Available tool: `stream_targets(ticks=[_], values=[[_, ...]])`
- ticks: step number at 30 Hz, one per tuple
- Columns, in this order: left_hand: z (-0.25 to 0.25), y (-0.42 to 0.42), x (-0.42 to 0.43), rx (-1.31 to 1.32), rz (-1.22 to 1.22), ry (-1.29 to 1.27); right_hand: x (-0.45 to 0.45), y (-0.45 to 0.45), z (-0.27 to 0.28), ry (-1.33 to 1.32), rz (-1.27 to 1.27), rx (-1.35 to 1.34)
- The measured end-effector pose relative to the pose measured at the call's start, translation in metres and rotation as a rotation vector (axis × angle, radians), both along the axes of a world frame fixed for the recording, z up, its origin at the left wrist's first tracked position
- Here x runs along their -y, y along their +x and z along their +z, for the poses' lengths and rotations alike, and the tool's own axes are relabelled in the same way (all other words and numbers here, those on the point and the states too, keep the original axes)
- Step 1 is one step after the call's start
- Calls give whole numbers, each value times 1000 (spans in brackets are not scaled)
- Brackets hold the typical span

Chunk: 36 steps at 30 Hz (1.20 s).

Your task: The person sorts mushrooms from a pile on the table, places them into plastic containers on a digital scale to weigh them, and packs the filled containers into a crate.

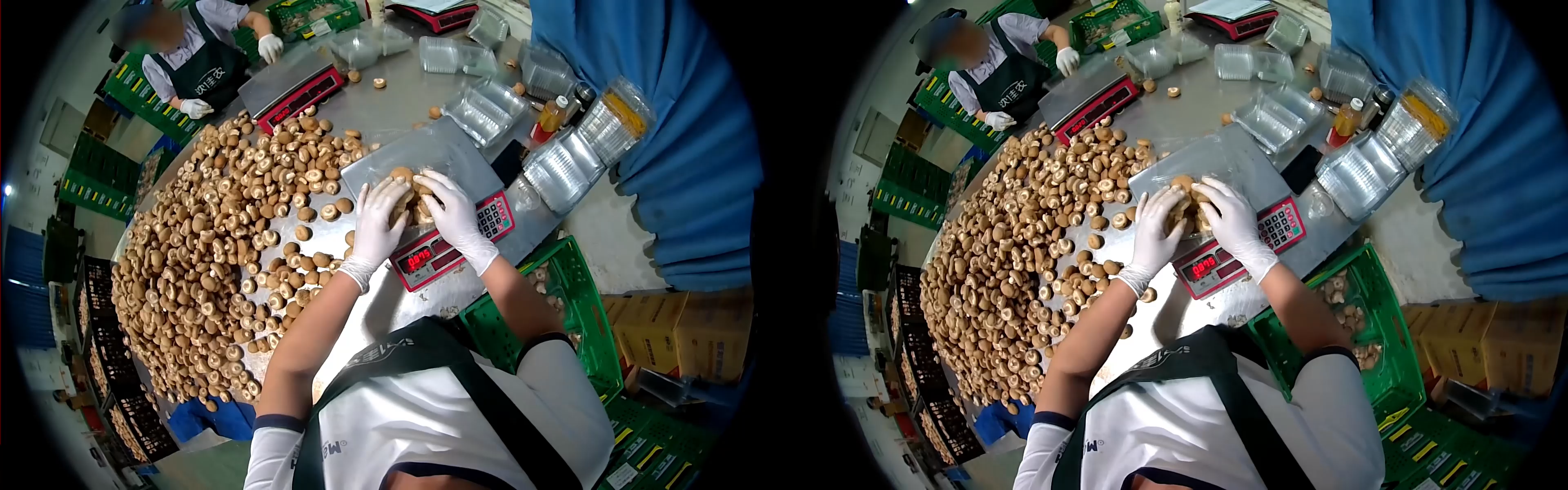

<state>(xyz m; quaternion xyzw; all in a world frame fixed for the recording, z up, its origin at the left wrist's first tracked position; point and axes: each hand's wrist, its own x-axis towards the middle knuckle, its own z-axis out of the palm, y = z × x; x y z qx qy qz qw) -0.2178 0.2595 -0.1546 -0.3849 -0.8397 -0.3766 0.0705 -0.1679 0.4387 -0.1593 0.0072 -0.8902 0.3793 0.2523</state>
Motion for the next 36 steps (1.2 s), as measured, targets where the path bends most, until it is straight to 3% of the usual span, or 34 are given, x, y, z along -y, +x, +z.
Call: stream_targets(ticks=[7,8,11,16,17,19,21,22,25,26,29,31,33,36], values=[[-28,11,17,-26,-169,-202,0,-1,11,-91,30,-10],[-23,13,15,22,-143,-159,2,-1,16,-110,23,-14],[-15,18,11,125,-81,-28,-1,0,-1,214,54,-29],[-21,19,20,135,41,215,-15,-3,12,245,103,-82],[-22,22,23,113,109,230,-25,-15,10,67,142,-128],[-26,25,28,54,283,214,-33,-36,10,-274,-35,-140],[-30,29,33,339,423,246,-53,-74,-19,-715,-151,95],[-33,29,33,501,457,292,-65,-91,-37,-739,-155,179],[-30,23,43,1126,329,491,-63,-95,-8,-1354,-15,378],[-18,27,41,1123,335,501,-67,-96,-9,-1231,58,292],[-29,19,55,1446,153,840,-76,-60,8,-859,259,168],[-21,24,57,1403,175,808,-74,-24,1,-405,226,149],[-30,29,56,1317,236,743,-47,8,-10,-380,-5,144],[-37,38,49,1273,238,735,-36,28,-39,-594,-148,276]])
